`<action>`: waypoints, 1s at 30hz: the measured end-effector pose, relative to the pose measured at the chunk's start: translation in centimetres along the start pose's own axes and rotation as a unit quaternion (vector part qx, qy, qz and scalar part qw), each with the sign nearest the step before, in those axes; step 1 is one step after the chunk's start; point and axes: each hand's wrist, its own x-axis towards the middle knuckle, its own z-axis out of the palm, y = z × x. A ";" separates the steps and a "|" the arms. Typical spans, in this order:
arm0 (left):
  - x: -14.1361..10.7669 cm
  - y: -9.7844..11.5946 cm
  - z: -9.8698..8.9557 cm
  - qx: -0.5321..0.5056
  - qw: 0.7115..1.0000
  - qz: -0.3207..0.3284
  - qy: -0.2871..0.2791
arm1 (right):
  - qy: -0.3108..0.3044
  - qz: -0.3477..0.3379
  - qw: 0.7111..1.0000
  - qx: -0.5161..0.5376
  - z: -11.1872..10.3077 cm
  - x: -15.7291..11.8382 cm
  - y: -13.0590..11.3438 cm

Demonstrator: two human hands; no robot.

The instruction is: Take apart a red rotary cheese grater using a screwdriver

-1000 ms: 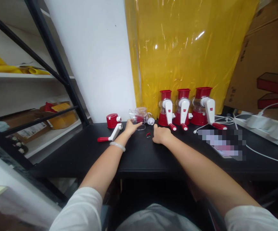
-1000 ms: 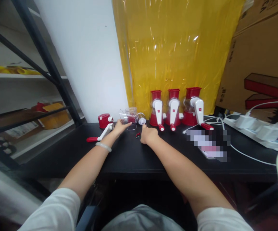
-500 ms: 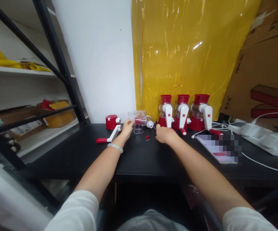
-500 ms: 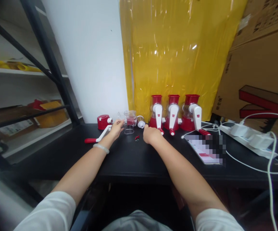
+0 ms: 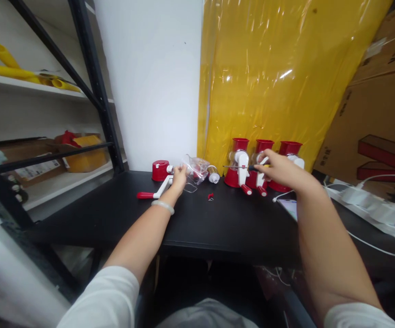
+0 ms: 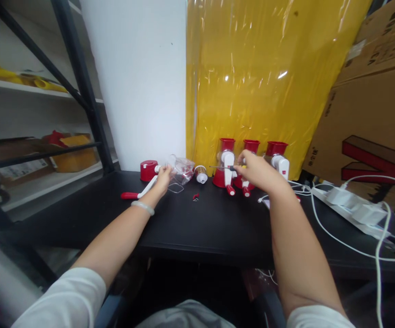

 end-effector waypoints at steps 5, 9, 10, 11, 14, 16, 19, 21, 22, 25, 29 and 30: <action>-0.2 1.0 -0.1 -0.036 0.997 -0.051 0.036 | 0.250 0.023 0.924 0.288 1.8 3.3 4.0; -0.3 1.5 -0.2 -0.010 0.999 -0.039 0.027 | 0.390 0.072 0.817 0.418 5.1 5.2 6.1; -0.3 1.6 -0.2 -0.001 0.999 -0.035 0.021 | 0.402 0.081 0.801 0.436 5.8 5.3 6.5; -0.4 1.8 -0.2 0.011 0.999 -0.031 0.017 | 0.411 0.087 0.786 0.453 6.3 5.4 6.8; -0.8 2.4 -0.4 0.069 0.997 -0.006 0.015 | 0.416 0.097 0.754 0.498 7.4 5.3 7.5; -1.2 2.9 -0.5 0.111 0.993 0.027 0.018 | 0.409 0.104 0.745 0.517 7.9 5.2 7.7; -1.9 3.9 -0.7 0.154 0.987 0.052 0.001 | 0.400 0.114 0.736 0.534 8.6 5.3 7.9; -2.3 4.4 -0.7 0.167 0.985 0.036 -0.026 | 0.392 0.119 0.733 0.543 8.8 5.3 8.0; -2.5 4.6 -0.7 0.170 0.984 0.026 -0.043 | 0.387 0.118 0.733 0.546 8.9 5.3 7.9; -3.1 5.0 -0.7 0.188 0.978 0.020 -0.093 | 0.376 0.114 0.735 0.553 8.9 5.2 7.7; -3.5 5.3 -0.8 0.224 0.965 0.025 -0.133 | 0.360 0.109 0.743 0.554 8.9 4.8 7.2; -3.5 5.4 -0.8 0.232 0.962 0.025 -0.139 | 0.355 0.105 0.746 0.554 9.0 4.7 7.2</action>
